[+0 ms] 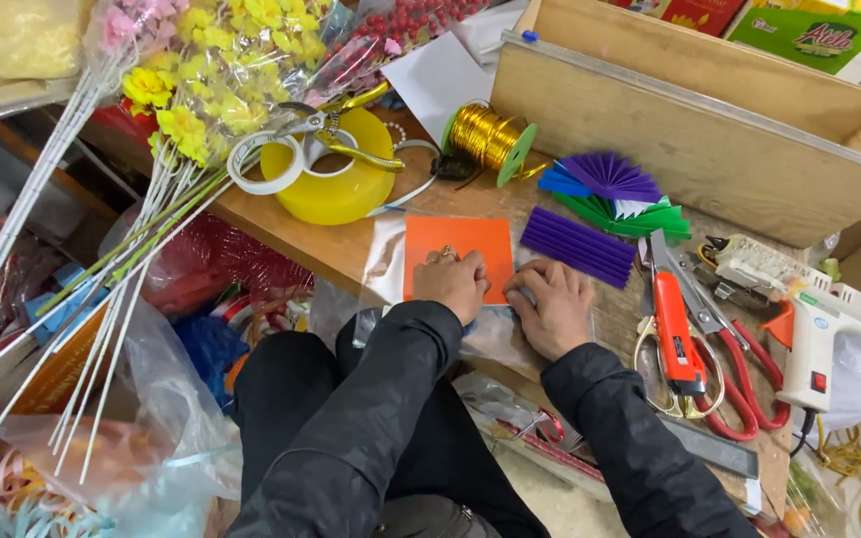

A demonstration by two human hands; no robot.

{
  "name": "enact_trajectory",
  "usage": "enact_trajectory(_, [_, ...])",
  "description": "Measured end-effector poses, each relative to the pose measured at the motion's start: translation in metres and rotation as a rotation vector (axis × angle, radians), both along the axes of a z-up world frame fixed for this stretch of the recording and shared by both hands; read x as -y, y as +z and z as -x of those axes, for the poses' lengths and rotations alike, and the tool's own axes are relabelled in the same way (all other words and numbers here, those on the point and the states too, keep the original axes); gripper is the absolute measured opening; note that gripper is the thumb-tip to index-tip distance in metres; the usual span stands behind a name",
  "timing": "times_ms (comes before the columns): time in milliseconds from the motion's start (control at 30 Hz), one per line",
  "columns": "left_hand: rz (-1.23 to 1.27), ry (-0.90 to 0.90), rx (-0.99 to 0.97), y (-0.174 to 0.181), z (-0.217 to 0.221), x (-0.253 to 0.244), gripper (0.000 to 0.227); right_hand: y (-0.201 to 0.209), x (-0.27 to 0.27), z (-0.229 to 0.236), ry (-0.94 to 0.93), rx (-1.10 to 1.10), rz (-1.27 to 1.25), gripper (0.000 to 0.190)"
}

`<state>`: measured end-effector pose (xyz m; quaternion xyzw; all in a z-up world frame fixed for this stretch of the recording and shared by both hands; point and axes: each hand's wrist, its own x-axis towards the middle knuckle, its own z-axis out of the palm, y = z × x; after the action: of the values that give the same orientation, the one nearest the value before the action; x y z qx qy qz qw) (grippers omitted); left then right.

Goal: Assembling decorative paper fans by folding colored paper and applying adhesive strips.

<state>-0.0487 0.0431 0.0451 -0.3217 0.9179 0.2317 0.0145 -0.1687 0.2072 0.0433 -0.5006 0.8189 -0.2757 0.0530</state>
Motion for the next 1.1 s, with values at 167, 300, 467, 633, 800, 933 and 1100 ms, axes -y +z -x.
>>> enact_trajectory(167, [-0.007,0.005,0.017,-0.004,0.002,0.003,0.012,0.003,0.0,-0.002,0.013,0.021,0.015,0.009])
enact_trajectory(300, [0.057,-0.009,-0.083,-0.014,-0.004,-0.001,0.017,0.001,-0.001,-0.002,0.024,0.017,0.043,0.009])
enact_trajectory(467, [0.144,-0.045,-0.21,-0.01,-0.019,-0.011,0.016,-0.004,-0.001,-0.004,-0.004,0.007,0.031,0.012])
enact_trajectory(633, [0.221,-0.073,-0.248,-0.015,-0.021,-0.011,0.019,0.003,0.008,-0.014,-0.079,0.031,0.033,0.029])
enact_trajectory(800, [0.217,-0.052,-0.274,-0.015,-0.022,-0.014,0.018,0.003,0.011,-0.024,-0.102,-0.042,0.024,0.027])
enact_trajectory(933, [0.22,-0.043,-0.278,-0.016,-0.023,-0.012,0.019,0.0,0.014,-0.025,-0.169,-0.069,-0.056,0.026])
enact_trajectory(1100, [0.209,-0.046,-0.258,-0.018,-0.023,-0.012,0.025,0.004,0.004,-0.023,-0.224,0.009,-0.013,0.018])
